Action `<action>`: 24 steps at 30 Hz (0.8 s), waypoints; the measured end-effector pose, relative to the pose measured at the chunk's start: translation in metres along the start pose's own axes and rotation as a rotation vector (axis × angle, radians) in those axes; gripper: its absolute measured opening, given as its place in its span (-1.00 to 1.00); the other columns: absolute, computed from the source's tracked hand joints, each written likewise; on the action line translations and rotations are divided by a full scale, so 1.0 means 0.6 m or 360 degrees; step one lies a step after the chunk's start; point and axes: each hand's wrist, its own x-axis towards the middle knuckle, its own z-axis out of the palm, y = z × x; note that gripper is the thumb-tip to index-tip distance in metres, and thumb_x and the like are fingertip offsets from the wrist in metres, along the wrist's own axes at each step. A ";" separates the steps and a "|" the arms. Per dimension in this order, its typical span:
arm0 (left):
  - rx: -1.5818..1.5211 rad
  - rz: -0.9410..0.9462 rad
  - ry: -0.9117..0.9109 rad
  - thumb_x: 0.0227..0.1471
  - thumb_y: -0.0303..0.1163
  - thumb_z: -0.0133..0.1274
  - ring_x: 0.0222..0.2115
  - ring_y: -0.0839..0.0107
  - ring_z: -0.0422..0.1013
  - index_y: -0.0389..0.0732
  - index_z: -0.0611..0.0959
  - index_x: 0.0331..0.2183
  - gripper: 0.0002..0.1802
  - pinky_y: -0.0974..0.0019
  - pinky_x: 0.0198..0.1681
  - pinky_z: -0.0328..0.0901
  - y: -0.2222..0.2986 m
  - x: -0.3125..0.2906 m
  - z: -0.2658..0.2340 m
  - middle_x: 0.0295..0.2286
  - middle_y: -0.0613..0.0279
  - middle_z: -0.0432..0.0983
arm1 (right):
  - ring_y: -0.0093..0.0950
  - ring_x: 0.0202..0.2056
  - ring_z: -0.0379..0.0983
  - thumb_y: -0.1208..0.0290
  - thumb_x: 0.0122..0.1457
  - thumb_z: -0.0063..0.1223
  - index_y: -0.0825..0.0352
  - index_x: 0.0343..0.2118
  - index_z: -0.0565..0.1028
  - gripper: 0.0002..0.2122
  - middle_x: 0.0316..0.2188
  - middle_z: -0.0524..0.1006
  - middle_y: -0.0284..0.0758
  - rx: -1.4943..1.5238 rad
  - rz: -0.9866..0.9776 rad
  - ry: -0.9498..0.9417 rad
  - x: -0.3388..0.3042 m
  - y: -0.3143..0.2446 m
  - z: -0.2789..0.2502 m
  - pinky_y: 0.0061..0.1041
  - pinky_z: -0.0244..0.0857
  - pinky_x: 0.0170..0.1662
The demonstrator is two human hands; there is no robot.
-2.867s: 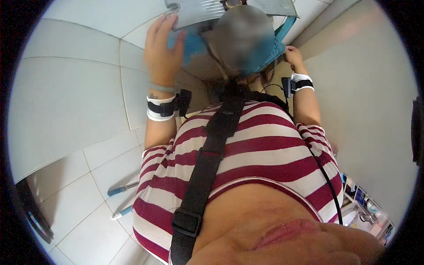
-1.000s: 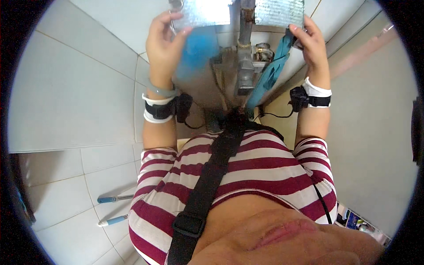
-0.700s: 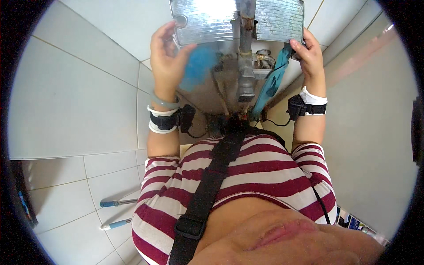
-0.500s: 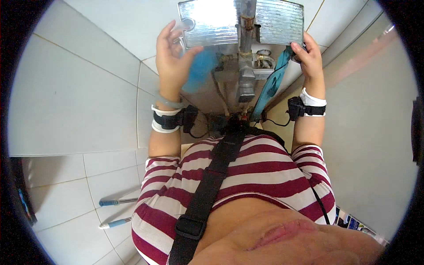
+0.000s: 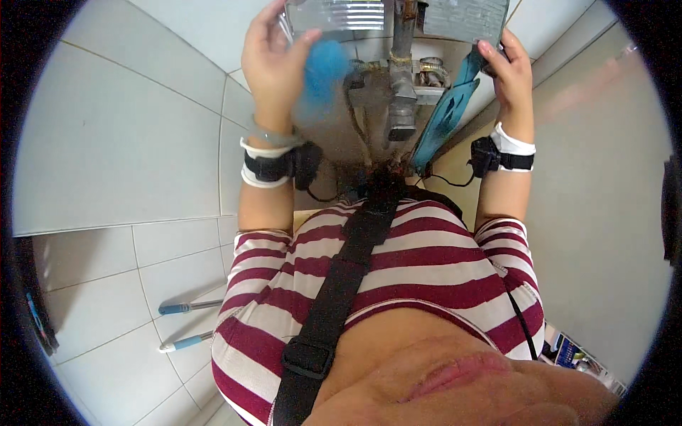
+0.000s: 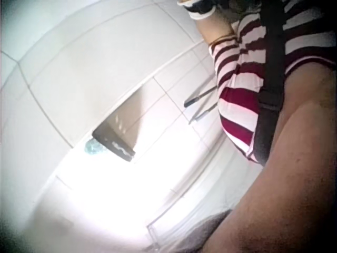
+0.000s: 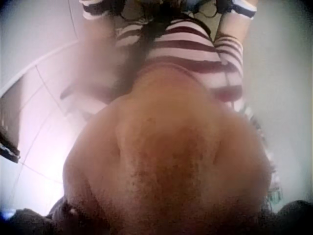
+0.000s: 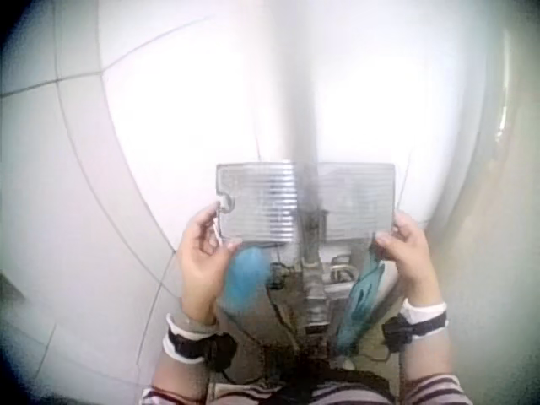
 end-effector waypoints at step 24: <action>0.1174 0.0667 -0.0304 -0.15 -0.53 0.20 -0.31 0.22 0.45 -0.19 0.62 -0.22 -0.66 0.32 -0.23 0.38 -0.032 0.062 0.069 -0.27 0.13 0.50 | -0.24 -0.17 0.48 0.34 0.25 -0.11 0.42 -0.06 0.39 -0.71 -0.13 0.51 -0.18 0.0777 -0.0344 0.0760 -0.122 -0.032 -0.105 -0.10 0.36 -0.12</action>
